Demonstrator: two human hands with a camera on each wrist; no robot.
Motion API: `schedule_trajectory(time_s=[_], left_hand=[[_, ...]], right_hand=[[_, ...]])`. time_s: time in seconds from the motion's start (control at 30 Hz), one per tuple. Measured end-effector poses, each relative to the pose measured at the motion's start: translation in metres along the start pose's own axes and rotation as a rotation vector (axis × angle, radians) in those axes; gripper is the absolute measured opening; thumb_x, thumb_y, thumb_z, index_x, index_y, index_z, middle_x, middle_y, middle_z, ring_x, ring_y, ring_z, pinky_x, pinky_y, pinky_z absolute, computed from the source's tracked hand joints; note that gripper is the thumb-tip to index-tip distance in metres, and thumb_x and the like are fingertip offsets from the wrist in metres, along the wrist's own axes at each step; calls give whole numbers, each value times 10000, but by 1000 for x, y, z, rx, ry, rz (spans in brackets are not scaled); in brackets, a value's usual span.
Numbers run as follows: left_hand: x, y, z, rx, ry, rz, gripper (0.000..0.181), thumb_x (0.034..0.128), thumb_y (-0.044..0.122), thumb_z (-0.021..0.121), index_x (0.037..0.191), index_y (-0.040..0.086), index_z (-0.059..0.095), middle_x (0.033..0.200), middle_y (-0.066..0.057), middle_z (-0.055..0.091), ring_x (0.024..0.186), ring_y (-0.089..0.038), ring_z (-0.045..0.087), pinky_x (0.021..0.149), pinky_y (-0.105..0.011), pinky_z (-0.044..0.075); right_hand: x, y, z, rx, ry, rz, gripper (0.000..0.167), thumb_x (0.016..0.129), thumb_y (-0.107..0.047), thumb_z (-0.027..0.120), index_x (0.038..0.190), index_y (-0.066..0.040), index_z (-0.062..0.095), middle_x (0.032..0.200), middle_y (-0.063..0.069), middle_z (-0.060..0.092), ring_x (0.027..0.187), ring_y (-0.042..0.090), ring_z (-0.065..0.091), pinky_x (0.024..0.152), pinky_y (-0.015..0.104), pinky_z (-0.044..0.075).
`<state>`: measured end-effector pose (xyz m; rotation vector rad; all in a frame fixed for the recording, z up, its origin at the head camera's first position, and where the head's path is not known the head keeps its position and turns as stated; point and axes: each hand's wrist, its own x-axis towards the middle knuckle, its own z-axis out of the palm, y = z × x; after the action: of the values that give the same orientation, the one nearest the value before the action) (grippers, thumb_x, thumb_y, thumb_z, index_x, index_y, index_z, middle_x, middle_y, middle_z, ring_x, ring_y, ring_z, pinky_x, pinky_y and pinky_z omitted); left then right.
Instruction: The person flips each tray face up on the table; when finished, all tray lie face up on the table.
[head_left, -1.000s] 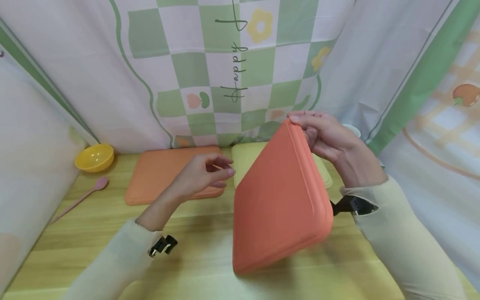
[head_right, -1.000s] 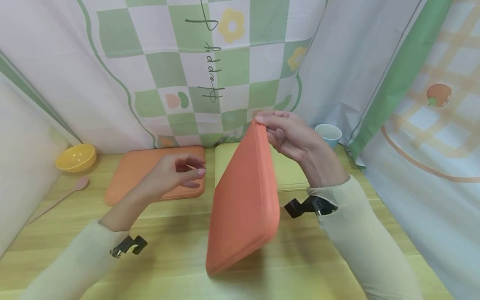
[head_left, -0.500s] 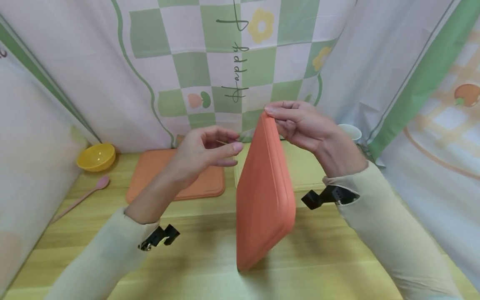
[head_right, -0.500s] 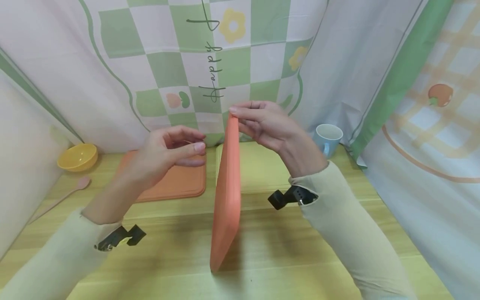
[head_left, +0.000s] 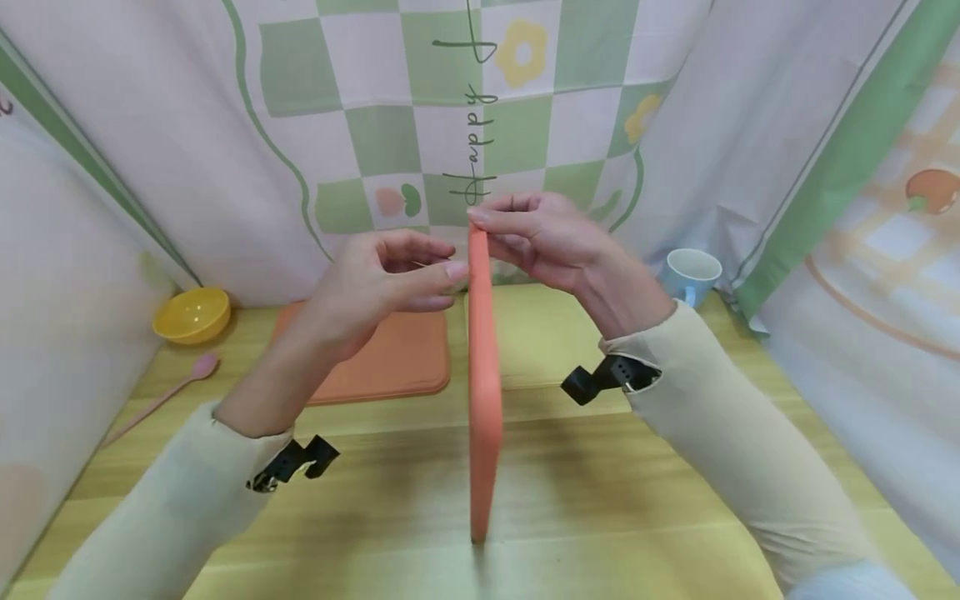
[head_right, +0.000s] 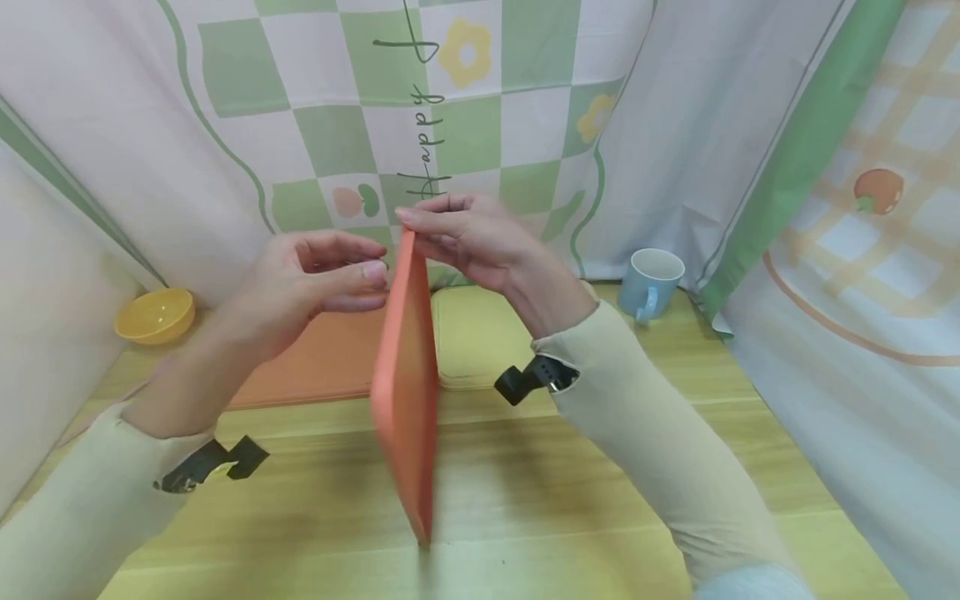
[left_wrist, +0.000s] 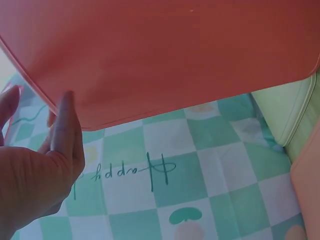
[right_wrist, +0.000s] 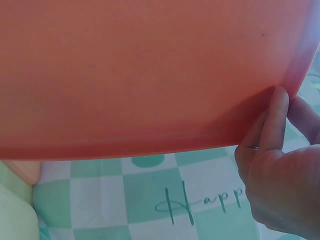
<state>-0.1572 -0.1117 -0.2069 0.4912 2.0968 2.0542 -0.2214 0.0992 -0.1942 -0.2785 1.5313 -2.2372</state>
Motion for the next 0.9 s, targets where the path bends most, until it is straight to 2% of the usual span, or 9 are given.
schedule_trajectory(time_s=[0.13,0.3,0.43,0.53,0.73,0.9], left_hand=[[-2,6,-8,22,26,-25,349,909,166,748,1147,-75,664,993,-138,708,860,-226,699,822,-443,607],[-7,10,-20,89,77,-78,383,911,263,752,1084,-68,664,861,-102,692,725,-188,683,762,-419,621],[-11,11,-29,146,103,-110,409,893,324,773,1025,-44,652,798,-82,672,655,-187,685,719,-406,628],[-12,10,-35,147,99,-121,374,894,294,780,1017,-33,644,786,-62,674,646,-185,693,698,-394,629],[-14,7,-53,72,110,-167,263,912,193,752,1080,4,679,829,-40,713,676,-154,701,652,-328,624],[-18,5,-71,107,160,-198,133,926,160,717,1011,57,711,812,-27,705,661,-142,686,619,-320,619]], right_hand=[[11,5,16,-26,-34,-3,140,990,35,601,894,18,702,776,83,683,640,120,625,757,258,596],[24,15,35,-37,-26,-1,39,988,40,603,973,23,634,846,94,688,712,150,659,751,261,593],[31,22,45,-54,-21,-1,31,977,40,625,999,25,608,893,110,683,783,179,676,768,272,594],[34,25,50,-62,-26,6,45,976,39,630,1013,33,606,890,118,679,792,191,678,772,279,591],[37,30,59,-54,-73,34,181,982,51,613,1156,52,563,1035,171,665,887,221,695,915,341,572],[34,36,59,-77,-130,66,395,978,65,609,1356,44,498,1227,199,607,1018,248,662,965,359,549]])
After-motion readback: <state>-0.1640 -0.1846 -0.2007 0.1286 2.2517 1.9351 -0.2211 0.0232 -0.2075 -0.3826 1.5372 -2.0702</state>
